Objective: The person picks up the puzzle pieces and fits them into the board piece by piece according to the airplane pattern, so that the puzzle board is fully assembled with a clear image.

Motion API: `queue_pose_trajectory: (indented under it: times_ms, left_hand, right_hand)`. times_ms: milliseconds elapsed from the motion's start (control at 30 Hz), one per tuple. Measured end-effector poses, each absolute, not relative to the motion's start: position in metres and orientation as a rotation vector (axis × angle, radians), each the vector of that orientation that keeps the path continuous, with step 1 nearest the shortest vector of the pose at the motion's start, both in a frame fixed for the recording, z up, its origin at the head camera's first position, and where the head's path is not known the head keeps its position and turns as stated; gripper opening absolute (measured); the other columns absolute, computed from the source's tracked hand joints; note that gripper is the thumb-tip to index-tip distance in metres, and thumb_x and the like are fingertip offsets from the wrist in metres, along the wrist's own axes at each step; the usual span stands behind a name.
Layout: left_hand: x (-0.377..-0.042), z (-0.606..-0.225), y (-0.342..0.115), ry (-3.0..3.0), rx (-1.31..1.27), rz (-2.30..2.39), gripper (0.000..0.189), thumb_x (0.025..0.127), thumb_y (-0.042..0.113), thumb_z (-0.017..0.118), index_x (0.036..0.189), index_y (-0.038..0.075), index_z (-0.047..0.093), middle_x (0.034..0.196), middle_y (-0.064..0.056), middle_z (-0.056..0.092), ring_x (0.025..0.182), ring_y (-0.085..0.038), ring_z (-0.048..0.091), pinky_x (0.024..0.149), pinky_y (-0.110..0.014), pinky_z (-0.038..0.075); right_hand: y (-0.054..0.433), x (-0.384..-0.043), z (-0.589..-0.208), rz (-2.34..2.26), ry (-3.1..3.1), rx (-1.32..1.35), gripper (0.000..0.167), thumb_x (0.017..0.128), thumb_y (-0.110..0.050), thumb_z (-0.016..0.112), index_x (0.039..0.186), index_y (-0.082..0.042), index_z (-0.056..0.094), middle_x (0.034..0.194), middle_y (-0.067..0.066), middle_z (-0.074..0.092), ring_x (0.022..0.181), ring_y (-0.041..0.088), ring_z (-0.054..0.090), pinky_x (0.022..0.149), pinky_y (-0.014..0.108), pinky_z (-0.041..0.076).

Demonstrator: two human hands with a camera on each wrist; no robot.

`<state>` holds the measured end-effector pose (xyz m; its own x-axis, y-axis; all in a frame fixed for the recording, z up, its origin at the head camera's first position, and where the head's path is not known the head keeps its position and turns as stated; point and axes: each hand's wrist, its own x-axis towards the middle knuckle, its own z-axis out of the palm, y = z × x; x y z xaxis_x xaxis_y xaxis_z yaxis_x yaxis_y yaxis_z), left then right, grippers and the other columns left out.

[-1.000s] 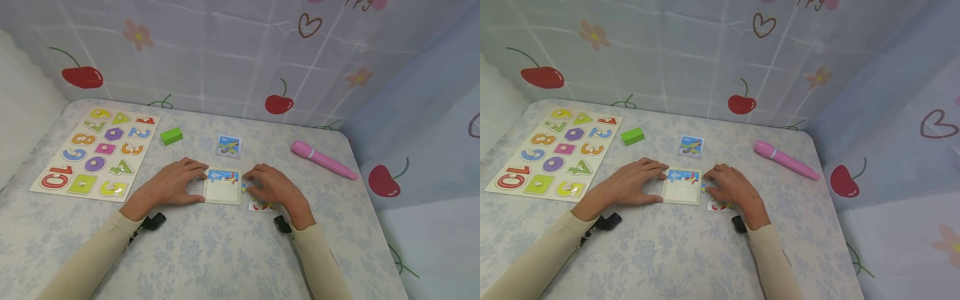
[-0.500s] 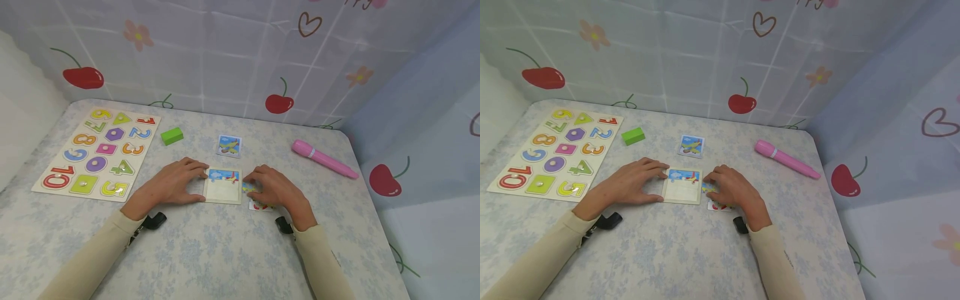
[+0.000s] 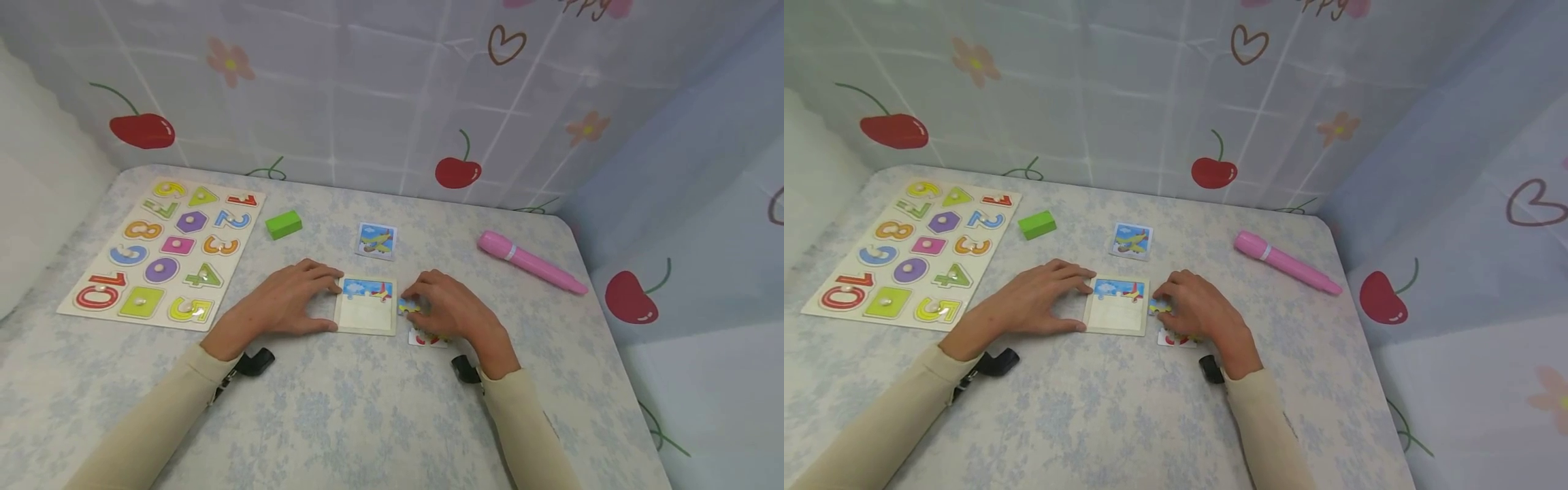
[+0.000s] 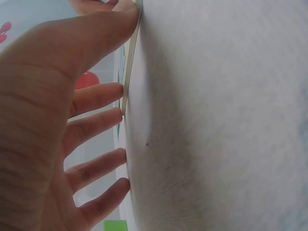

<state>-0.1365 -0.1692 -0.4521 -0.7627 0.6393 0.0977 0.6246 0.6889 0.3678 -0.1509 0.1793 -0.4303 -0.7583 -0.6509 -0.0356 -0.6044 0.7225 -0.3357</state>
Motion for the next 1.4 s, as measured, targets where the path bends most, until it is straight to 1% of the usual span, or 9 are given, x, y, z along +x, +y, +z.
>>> queue_pose_trajectory:
  times_ms: [400, 633, 800, 933, 1033, 1267, 1400]
  left_hand:
    - [-0.137, -0.454, -0.168, 2.857, 1.045, 0.565, 0.065, 0.086, 0.063, 0.086, 0.133, 0.020, 0.074, 0.158, 0.002, 0.057, 0.138, -0.026, 0.052, 0.102, -0.050, 0.052]
    - [-0.138, -0.454, -0.169, 2.857, 1.040, 0.563, 0.064, 0.086, 0.063, 0.085, 0.133, 0.021, 0.074, 0.157, 0.003, 0.057, 0.138, -0.025, 0.052, 0.102, -0.050, 0.052]
    - [-0.139, -0.455, -0.169, 2.861, 1.050, 0.564, 0.065, 0.086, 0.064, 0.084, 0.133, 0.021, 0.074, 0.157, 0.003, 0.057, 0.138, -0.024, 0.052, 0.102, -0.049, 0.052]
    - [-0.139, -0.455, -0.169, 2.867, 1.060, 0.571, 0.065, 0.086, 0.065, 0.084, 0.133, 0.021, 0.074, 0.157, 0.003, 0.057, 0.138, -0.025, 0.052, 0.103, -0.050, 0.052]
    - [-0.138, -0.455, -0.169, 2.872, 1.064, 0.571, 0.066, 0.085, 0.066, 0.084, 0.132, 0.021, 0.074, 0.157, 0.002, 0.058, 0.138, -0.025, 0.053, 0.102, -0.050, 0.052]
    - [-0.139, -0.456, -0.169, 2.876, 1.090, 0.585, 0.066, 0.085, 0.066, 0.085, 0.131, 0.020, 0.074, 0.156, 0.001, 0.058, 0.138, -0.026, 0.053, 0.101, -0.051, 0.053]
    - [-0.139, -0.456, -0.169, 2.877, 1.104, 0.597, 0.065, 0.085, 0.064, 0.086, 0.131, 0.019, 0.075, 0.156, 0.000, 0.059, 0.138, -0.026, 0.053, 0.100, -0.050, 0.053]
  right_hand:
    - [0.166, -0.150, -0.424, -0.446, 2.774, -1.107, 0.033, 0.091, -0.026, 0.087, 0.120, -0.013, 0.079, 0.113, -0.001, 0.069, 0.097, 0.015, 0.059, 0.087, 0.036, 0.055]
    - [0.148, -0.155, -0.420, -0.380, 2.758, -1.142, 0.030, 0.093, -0.027, 0.085, 0.121, -0.016, 0.080, 0.114, -0.001, 0.070, 0.098, 0.016, 0.062, 0.089, 0.037, 0.056]
    - [0.136, -0.159, -0.421, -0.361, 2.741, -1.147, 0.028, 0.095, -0.027, 0.083, 0.121, -0.018, 0.080, 0.112, -0.003, 0.069, 0.097, 0.015, 0.062, 0.089, 0.037, 0.055]
    - [0.127, -0.159, -0.422, -0.373, 2.737, -1.143, 0.028, 0.095, -0.027, 0.083, 0.121, -0.017, 0.079, 0.108, -0.003, 0.068, 0.094, 0.014, 0.062, 0.086, 0.035, 0.055]
    - [0.122, -0.159, -0.424, -0.384, 2.736, -1.152, 0.030, 0.095, -0.027, 0.084, 0.122, -0.015, 0.079, 0.108, -0.002, 0.068, 0.093, 0.014, 0.064, 0.085, 0.034, 0.055]
    - [0.111, -0.156, -0.427, -0.374, 2.758, -1.192, 0.031, 0.096, -0.029, 0.084, 0.123, -0.014, 0.079, 0.110, 0.000, 0.069, 0.092, 0.016, 0.063, 0.083, 0.034, 0.055]
    - [0.106, -0.155, -0.430, -0.350, 2.775, -1.237, 0.030, 0.097, -0.028, 0.083, 0.124, -0.015, 0.080, 0.112, 0.000, 0.070, 0.095, 0.018, 0.064, 0.085, 0.036, 0.055]
